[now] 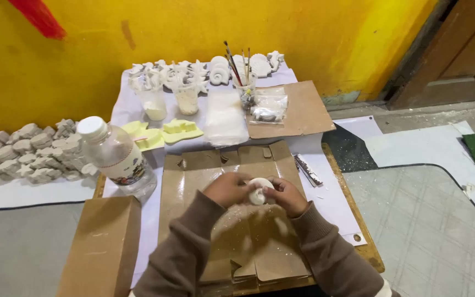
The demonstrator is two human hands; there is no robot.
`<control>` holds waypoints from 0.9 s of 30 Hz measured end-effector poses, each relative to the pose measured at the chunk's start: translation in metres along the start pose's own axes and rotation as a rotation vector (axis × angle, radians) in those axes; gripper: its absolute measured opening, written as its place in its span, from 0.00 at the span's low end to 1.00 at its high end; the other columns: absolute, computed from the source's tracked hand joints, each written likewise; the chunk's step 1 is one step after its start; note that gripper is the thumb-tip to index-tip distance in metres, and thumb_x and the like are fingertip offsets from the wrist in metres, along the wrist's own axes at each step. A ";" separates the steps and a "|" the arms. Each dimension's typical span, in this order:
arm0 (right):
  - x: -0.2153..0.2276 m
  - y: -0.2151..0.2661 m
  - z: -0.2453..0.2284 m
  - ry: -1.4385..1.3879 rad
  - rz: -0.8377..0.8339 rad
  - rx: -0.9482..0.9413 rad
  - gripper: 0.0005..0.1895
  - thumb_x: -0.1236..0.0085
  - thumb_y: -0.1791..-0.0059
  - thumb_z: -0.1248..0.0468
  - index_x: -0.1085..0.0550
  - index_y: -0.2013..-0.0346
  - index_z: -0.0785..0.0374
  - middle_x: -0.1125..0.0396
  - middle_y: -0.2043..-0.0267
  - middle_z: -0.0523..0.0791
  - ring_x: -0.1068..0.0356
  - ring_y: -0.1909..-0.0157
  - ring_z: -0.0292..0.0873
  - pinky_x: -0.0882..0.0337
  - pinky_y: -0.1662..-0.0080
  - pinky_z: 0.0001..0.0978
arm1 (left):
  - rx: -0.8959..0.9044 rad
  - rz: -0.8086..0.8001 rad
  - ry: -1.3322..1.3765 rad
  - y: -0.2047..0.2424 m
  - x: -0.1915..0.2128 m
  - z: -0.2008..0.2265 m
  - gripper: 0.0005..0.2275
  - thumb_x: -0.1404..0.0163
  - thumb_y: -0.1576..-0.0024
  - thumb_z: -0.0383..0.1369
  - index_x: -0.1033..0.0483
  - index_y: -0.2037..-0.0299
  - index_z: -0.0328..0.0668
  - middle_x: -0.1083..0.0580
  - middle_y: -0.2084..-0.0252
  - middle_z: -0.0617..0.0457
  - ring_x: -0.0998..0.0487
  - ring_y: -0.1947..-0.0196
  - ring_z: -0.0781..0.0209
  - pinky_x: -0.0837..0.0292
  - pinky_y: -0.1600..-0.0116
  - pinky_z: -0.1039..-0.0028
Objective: Smoothing the edges of small white cast objects using a wooden stick and then placing them into small plastic bags.
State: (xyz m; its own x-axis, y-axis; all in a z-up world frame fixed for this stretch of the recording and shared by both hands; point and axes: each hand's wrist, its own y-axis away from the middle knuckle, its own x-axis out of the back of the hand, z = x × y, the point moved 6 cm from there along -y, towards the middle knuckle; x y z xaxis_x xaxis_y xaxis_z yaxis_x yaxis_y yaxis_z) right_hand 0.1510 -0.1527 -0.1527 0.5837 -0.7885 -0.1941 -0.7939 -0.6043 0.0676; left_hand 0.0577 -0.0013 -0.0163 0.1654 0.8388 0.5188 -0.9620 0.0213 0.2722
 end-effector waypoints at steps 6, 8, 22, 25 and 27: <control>0.008 0.007 0.011 -0.324 0.188 -0.099 0.21 0.35 0.52 0.59 0.25 0.49 0.67 0.25 0.66 0.51 0.23 0.67 0.43 0.19 0.64 0.42 | 0.082 0.209 -0.737 -0.031 0.089 0.042 0.15 0.52 0.40 0.43 0.17 0.55 0.45 0.19 0.62 0.42 0.18 0.54 0.45 0.22 0.50 0.58; 0.005 0.011 0.004 -0.351 0.237 -0.115 0.19 0.36 0.51 0.58 0.25 0.49 0.64 0.26 0.65 0.49 0.25 0.67 0.43 0.20 0.64 0.40 | 0.081 0.261 -0.800 -0.076 0.114 0.032 0.14 0.52 0.41 0.41 0.17 0.58 0.42 0.20 0.66 0.42 0.17 0.58 0.45 0.21 0.54 0.58; 0.014 0.019 -0.011 -0.542 0.421 -0.120 0.14 0.40 0.49 0.60 0.25 0.52 0.63 0.26 0.62 0.51 0.27 0.69 0.44 0.24 0.66 0.29 | 0.102 0.167 -0.724 -0.143 0.117 -0.018 0.24 0.65 0.33 0.44 0.41 0.29 0.44 0.32 0.33 0.47 0.33 0.33 0.50 0.39 0.31 0.53; 0.015 0.020 -0.017 -0.570 0.425 -0.104 0.14 0.41 0.49 0.60 0.26 0.52 0.64 0.27 0.63 0.53 0.29 0.71 0.45 0.25 0.68 0.30 | 0.100 0.184 -0.733 -0.154 0.118 -0.030 0.21 0.64 0.33 0.44 0.31 0.36 0.46 0.26 0.40 0.48 0.28 0.38 0.49 0.33 0.35 0.53; 0.017 0.020 -0.018 -0.547 0.424 -0.098 0.15 0.41 0.49 0.60 0.26 0.51 0.65 0.27 0.62 0.54 0.30 0.71 0.45 0.25 0.67 0.31 | 0.005 0.303 -0.940 -0.178 0.120 -0.048 0.10 0.53 0.40 0.32 0.21 0.53 0.44 0.21 0.59 0.50 0.19 0.55 0.51 0.22 0.51 0.56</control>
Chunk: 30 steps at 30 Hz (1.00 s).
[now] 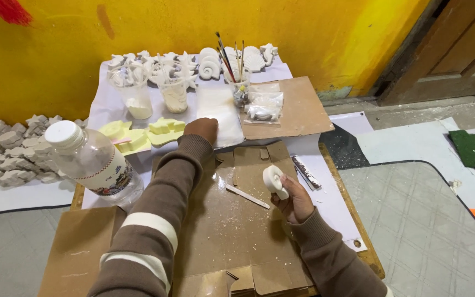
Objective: Smoothing the edges of small white cast objects using a wooden stick and then placing them into small plastic bags.
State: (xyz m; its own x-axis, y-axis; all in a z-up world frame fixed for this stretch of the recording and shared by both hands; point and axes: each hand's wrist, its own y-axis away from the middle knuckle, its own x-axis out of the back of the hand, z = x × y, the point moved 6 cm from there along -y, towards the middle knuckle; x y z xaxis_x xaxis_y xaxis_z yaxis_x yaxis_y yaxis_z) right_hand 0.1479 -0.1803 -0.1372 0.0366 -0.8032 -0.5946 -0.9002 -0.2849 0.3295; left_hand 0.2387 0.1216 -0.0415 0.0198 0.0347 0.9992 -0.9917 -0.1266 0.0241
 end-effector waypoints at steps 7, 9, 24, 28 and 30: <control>0.010 -0.011 0.008 0.001 0.014 -0.006 0.15 0.40 0.49 0.60 0.26 0.52 0.65 0.27 0.61 0.55 0.31 0.69 0.46 0.25 0.65 0.33 | -0.026 0.443 -0.066 -0.013 -0.008 -0.014 0.03 0.49 0.47 0.26 0.28 0.65 0.44 0.26 0.69 0.53 0.21 0.66 0.55 0.23 0.62 0.62; 0.014 -0.015 0.014 0.007 -0.001 -0.019 0.15 0.39 0.50 0.60 0.26 0.53 0.66 0.27 0.59 0.57 0.30 0.67 0.48 0.24 0.63 0.37 | -0.036 0.946 -0.223 0.007 0.008 -0.007 0.05 0.46 0.50 0.30 0.28 0.66 0.49 0.30 0.72 0.58 0.23 0.70 0.59 0.27 0.68 0.68; -0.031 0.013 -0.005 -0.355 -0.522 -0.076 0.15 0.50 0.44 0.51 0.26 0.53 0.57 0.26 0.59 0.45 0.29 0.42 0.59 0.39 0.45 0.83 | -0.113 1.066 -0.101 0.231 0.092 0.106 0.09 0.45 0.48 0.24 0.29 0.78 0.46 0.31 0.65 0.48 0.28 0.63 0.49 0.34 0.63 0.65; -0.006 -0.011 0.006 -0.320 -0.540 -0.023 0.17 0.49 0.46 0.48 0.27 0.50 0.54 0.27 0.63 0.43 0.26 0.48 0.57 0.30 0.50 0.80 | -0.244 0.916 -0.020 0.281 0.063 0.123 0.08 0.45 0.46 0.25 0.27 0.76 0.46 0.29 0.63 0.48 0.25 0.59 0.50 0.30 0.60 0.64; 0.011 -0.030 0.013 -0.268 -0.488 -0.006 0.18 0.54 0.45 0.48 0.27 0.53 0.57 0.27 0.66 0.44 0.24 0.53 0.57 0.22 0.56 0.75 | -0.394 1.001 -0.016 0.303 0.052 0.128 0.07 0.48 0.45 0.22 0.31 0.71 0.44 0.31 0.63 0.45 0.24 0.57 0.46 0.29 0.55 0.60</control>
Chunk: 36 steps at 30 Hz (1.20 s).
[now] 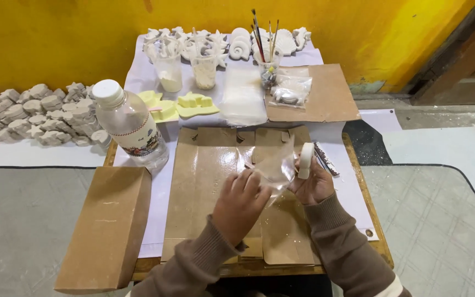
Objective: Smoothing the edges of small white cast objects using a wooden stick and then placing them into small plastic bags.
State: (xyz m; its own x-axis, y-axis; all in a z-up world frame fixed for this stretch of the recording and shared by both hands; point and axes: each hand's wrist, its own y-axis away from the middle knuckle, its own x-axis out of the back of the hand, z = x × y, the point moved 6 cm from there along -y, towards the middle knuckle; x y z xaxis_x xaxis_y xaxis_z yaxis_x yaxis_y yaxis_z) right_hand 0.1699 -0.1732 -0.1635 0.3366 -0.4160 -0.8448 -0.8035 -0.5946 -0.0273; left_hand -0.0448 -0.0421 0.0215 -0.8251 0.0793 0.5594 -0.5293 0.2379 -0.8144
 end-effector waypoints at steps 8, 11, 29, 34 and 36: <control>-0.057 0.029 -0.004 0.086 0.072 -0.047 0.17 0.42 0.49 0.52 0.25 0.53 0.59 0.24 0.64 0.45 0.24 0.57 0.51 0.30 0.50 0.74 | -0.088 -0.166 -0.069 0.047 0.028 -0.013 0.09 0.39 0.48 0.30 0.27 0.62 0.49 0.25 0.56 0.49 0.24 0.53 0.53 0.26 0.53 0.63; -0.045 0.025 -0.003 0.039 0.081 -0.025 0.15 0.42 0.49 0.52 0.24 0.56 0.58 0.24 0.63 0.47 0.26 0.50 0.56 0.34 0.47 0.78 | -0.065 -0.144 -0.084 0.058 0.030 -0.017 0.09 0.38 0.48 0.30 0.26 0.61 0.49 0.24 0.57 0.49 0.23 0.54 0.53 0.26 0.52 0.62; -0.053 0.026 -0.004 0.072 0.085 -0.021 0.18 0.44 0.48 0.58 0.30 0.50 0.68 0.28 0.56 0.59 0.26 0.51 0.61 0.22 0.50 0.56 | -0.166 -0.317 0.274 0.093 -0.006 -0.001 0.17 0.36 0.52 0.32 0.24 0.54 0.47 0.23 0.54 0.47 0.24 0.54 0.49 0.29 0.53 0.59; -0.057 0.029 -0.013 -0.102 -0.177 0.042 0.23 0.41 0.47 0.61 0.33 0.44 0.75 0.25 0.63 0.58 0.26 0.48 0.61 0.33 0.36 0.53 | 0.551 -0.283 0.941 0.056 0.007 -0.044 0.13 0.46 0.43 0.40 0.26 0.53 0.44 0.25 0.56 0.52 0.22 0.55 0.59 0.20 0.52 0.71; -0.060 0.033 -0.011 -0.051 -0.334 -0.016 0.26 0.35 0.50 0.56 0.34 0.47 0.70 0.30 0.66 0.50 0.26 0.52 0.54 0.37 0.33 0.52 | 1.063 -0.563 1.109 0.078 -0.030 -0.066 0.26 0.62 0.42 0.52 0.24 0.48 0.39 0.20 0.50 0.48 0.21 0.47 0.57 0.23 0.41 0.70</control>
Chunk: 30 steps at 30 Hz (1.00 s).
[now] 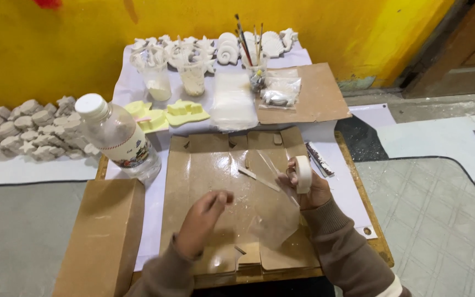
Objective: Smoothing the edges of small white cast objects using a wooden stick and then placing them into small plastic bags.
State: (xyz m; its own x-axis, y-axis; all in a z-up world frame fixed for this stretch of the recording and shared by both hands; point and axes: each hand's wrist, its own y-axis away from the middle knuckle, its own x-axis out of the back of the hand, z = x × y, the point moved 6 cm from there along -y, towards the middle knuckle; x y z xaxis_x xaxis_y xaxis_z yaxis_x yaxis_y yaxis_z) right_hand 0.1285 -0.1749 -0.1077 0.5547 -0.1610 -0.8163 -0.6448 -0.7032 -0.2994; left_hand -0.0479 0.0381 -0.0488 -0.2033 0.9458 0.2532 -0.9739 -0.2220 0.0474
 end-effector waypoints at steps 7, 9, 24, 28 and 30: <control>0.015 -0.002 0.019 -0.029 -0.092 -0.006 0.29 0.42 0.49 0.54 0.41 0.44 0.68 0.31 0.69 0.51 0.23 0.52 0.55 0.34 0.38 0.56 | 0.152 -0.139 0.444 -0.039 -0.038 0.022 0.29 0.47 0.42 0.49 0.29 0.39 0.30 0.27 0.42 0.32 0.29 0.37 0.40 0.36 0.35 0.52; 0.019 -0.003 0.022 -0.028 -0.115 -0.054 0.29 0.42 0.51 0.53 0.42 0.46 0.68 0.34 0.72 0.52 0.24 0.56 0.57 0.31 0.43 0.56 | 0.134 -0.023 0.331 -0.056 -0.036 0.013 0.21 0.38 0.46 0.41 0.25 0.46 0.37 0.23 0.50 0.39 0.22 0.47 0.49 0.26 0.44 0.61; 0.024 0.006 0.037 0.048 0.145 0.036 0.24 0.36 0.53 0.59 0.33 0.48 0.66 0.25 0.62 0.57 0.24 0.50 0.64 0.34 0.40 0.67 | 0.280 -0.141 0.378 -0.071 -0.040 0.004 0.16 0.45 0.41 0.35 0.24 0.50 0.29 0.23 0.61 0.37 0.17 0.61 0.46 0.20 0.57 0.64; 0.022 -0.001 0.046 0.112 0.179 -0.015 0.25 0.35 0.55 0.61 0.33 0.48 0.66 0.25 0.60 0.61 0.25 0.49 0.68 0.32 0.43 0.68 | 0.229 -0.051 0.298 -0.091 -0.036 -0.045 0.12 0.42 0.43 0.34 0.20 0.55 0.32 0.20 0.63 0.38 0.16 0.62 0.50 0.20 0.58 0.70; 0.046 -0.003 0.044 0.228 0.277 0.050 0.26 0.38 0.54 0.61 0.34 0.45 0.66 0.26 0.56 0.64 0.26 0.50 0.69 0.25 0.49 0.62 | 0.205 -0.009 0.131 -0.096 -0.029 -0.045 0.07 0.39 0.48 0.32 0.17 0.65 0.36 0.21 0.77 0.46 0.19 0.73 0.61 0.26 0.64 0.76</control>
State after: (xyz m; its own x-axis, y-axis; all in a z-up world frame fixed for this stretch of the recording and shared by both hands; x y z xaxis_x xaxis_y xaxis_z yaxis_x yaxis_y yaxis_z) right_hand 0.1326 -0.1499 -0.1662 0.4545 -0.4954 -0.7403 -0.8090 -0.5773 -0.1103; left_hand 0.0464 0.0431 -0.1043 -0.2191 0.9677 0.1245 -0.9375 -0.2441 0.2478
